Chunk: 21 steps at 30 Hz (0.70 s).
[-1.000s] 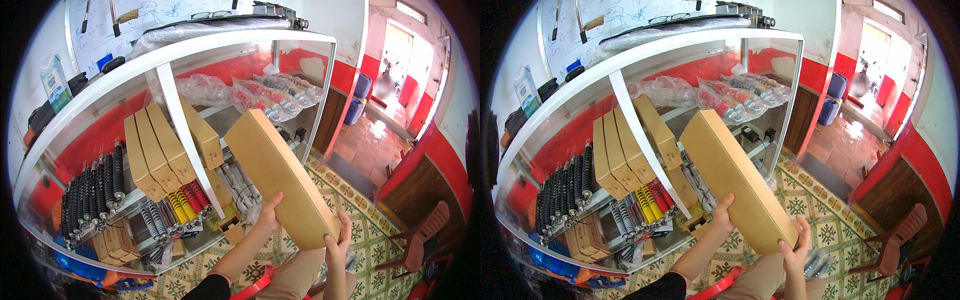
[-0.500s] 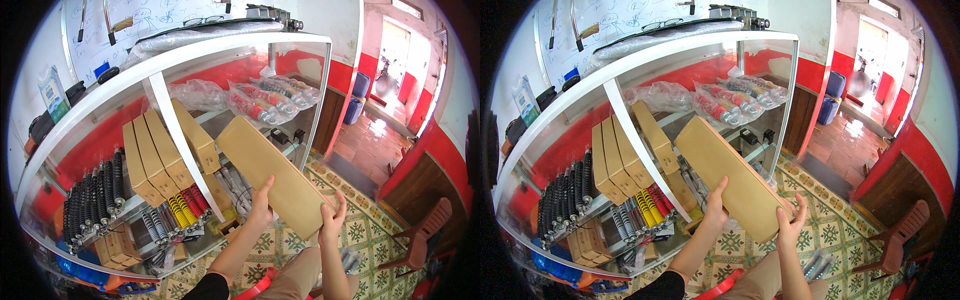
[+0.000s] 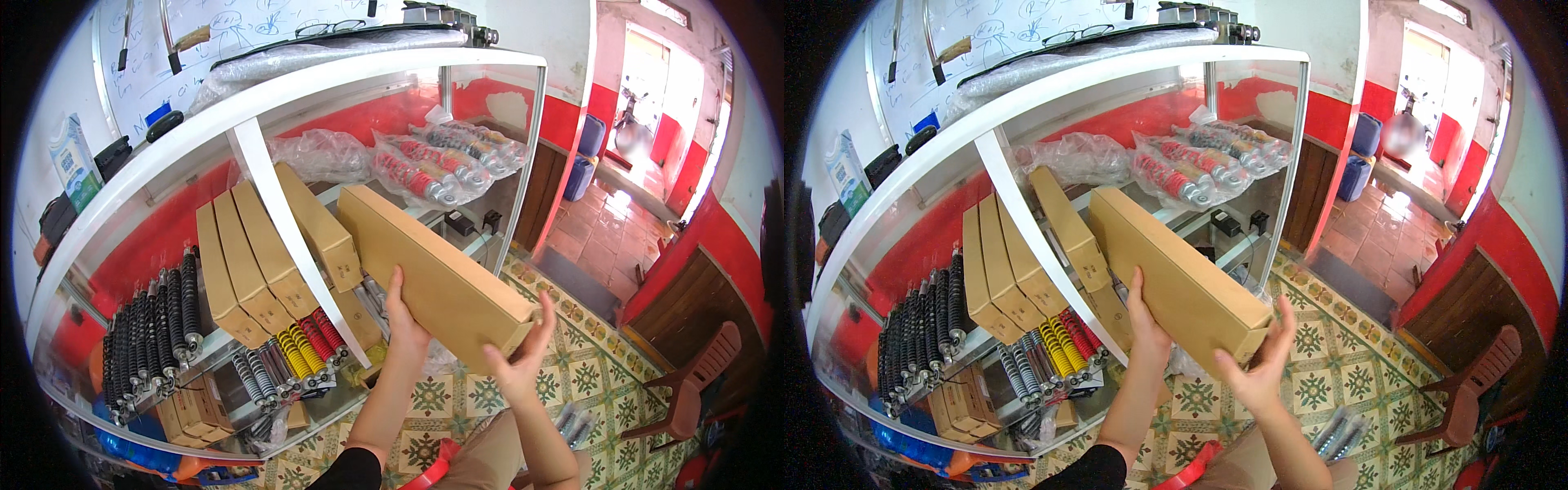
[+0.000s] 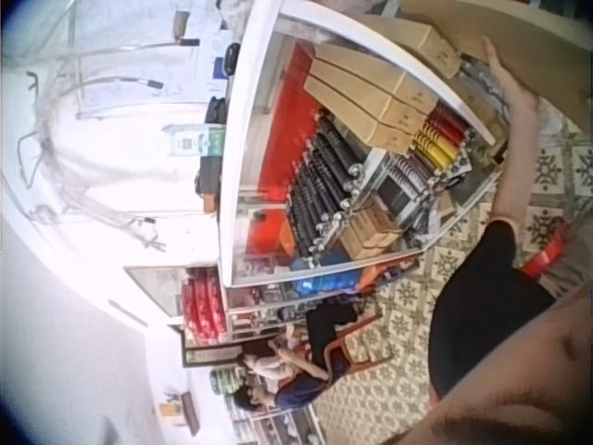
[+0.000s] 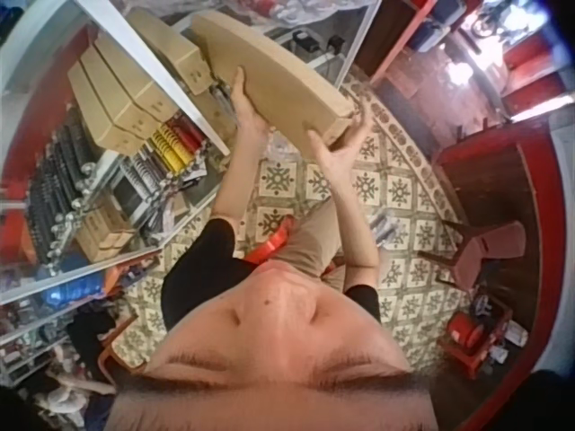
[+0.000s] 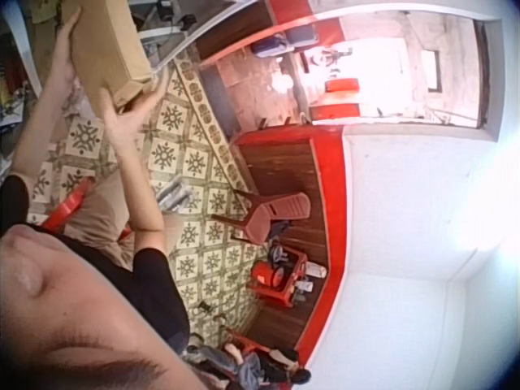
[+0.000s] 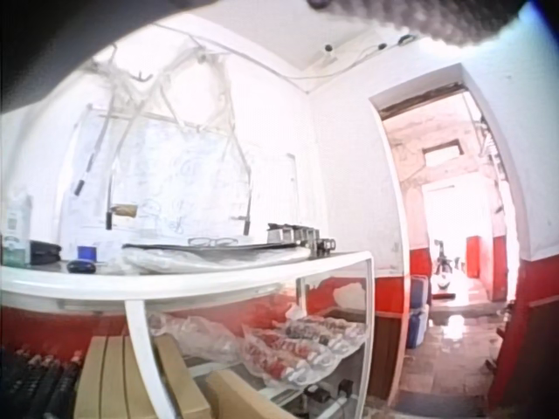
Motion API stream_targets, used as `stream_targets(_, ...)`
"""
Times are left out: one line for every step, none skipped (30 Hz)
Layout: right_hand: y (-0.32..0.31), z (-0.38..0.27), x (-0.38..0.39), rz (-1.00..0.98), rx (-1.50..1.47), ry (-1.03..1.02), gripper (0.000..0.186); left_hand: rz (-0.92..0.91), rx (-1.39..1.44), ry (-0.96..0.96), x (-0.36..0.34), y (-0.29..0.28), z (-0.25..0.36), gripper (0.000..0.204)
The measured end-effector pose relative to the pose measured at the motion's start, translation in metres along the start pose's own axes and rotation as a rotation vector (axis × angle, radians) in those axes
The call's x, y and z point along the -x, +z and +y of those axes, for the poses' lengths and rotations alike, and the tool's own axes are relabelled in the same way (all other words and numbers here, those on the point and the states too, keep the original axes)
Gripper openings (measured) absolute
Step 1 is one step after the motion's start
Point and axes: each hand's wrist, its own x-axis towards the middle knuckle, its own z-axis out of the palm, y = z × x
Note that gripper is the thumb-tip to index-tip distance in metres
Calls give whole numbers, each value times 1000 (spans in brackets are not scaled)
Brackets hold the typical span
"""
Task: The person sits on a chair and repeatedly packs cylindrical items wrapped in plastic into a cardboard box. They open the box, insert the items, and close the flaps, repeating this process multiple times.
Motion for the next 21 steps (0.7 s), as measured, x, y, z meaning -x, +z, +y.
stream_targets(6,9,5,26,187,-42,93,3,32,17,-7,-3,1,49)
stream_targets(13,20,11,53,375,-83,91,5,64,34,-13,-7,1,49)
stream_targets(21,31,16,75,562,-122,89,-1,93,44,-18,-13,1,50)
stream_targets(28,39,19,94,583,-160,83,-11,122,54,-21,-18,1,51)
stream_targets(30,46,17,78,544,-242,83,-21,151,63,-24,-22,3,53)
stream_targets(34,52,15,60,503,-320,83,-65,169,67,-25,-23,5,53)
stream_targets(37,56,12,42,460,-398,83,-108,186,71,-26,-24,8,54)
stream_targets(40,58,7,7,463,-433,83,-151,203,77,-27,-25,12,54)
stream_targets(44,57,0,-31,463,-464,83,-143,211,76,-32,-31,14,53)
stream_targets(50,58,-5,-69,462,-495,83,-134,220,77,-41,-39,16,52)
stream_targets(57,61,-8,-68,504,-506,83,-125,228,79,-46,-46,18,51)
stream_targets(63,64,-12,-64,551,-523,82,-91,212,79,-43,-41,20,51)
stream_targets(69,67,-16,-63,603,-542,82,-57,201,76,-34,-32,22,52)
stream_targets(73,74,-21,-46,584,-545,81,-23,190,73,-29,-26,23,52)
stream_targets(79,85,-26,-32,561,-547,80,-59,203,46,-28,-28,22,52)
stream_targets(85,93,-31,-17,537,-549,80,-95,216,19,-26,-31,20,53)
stream_targets(89,100,-37,-25,516,-534,79,-132,228,-9,-25,-34,18,54)
stream_targets(94,106,-44,-33,494,-517,79,-133,211,-4,-24,-35,17,54)
stream_targets(100,110,-50,-40,473,-499,78,-133,195,1,-23,-35,17,54)
stream_targets(109,113,-55,-28,486,-481,77,-134,178,5,-23,-34,19,54)
stream_targets(117,117,-60,-26,457,-499,75,-126,149,6,-21,-33,22,53)
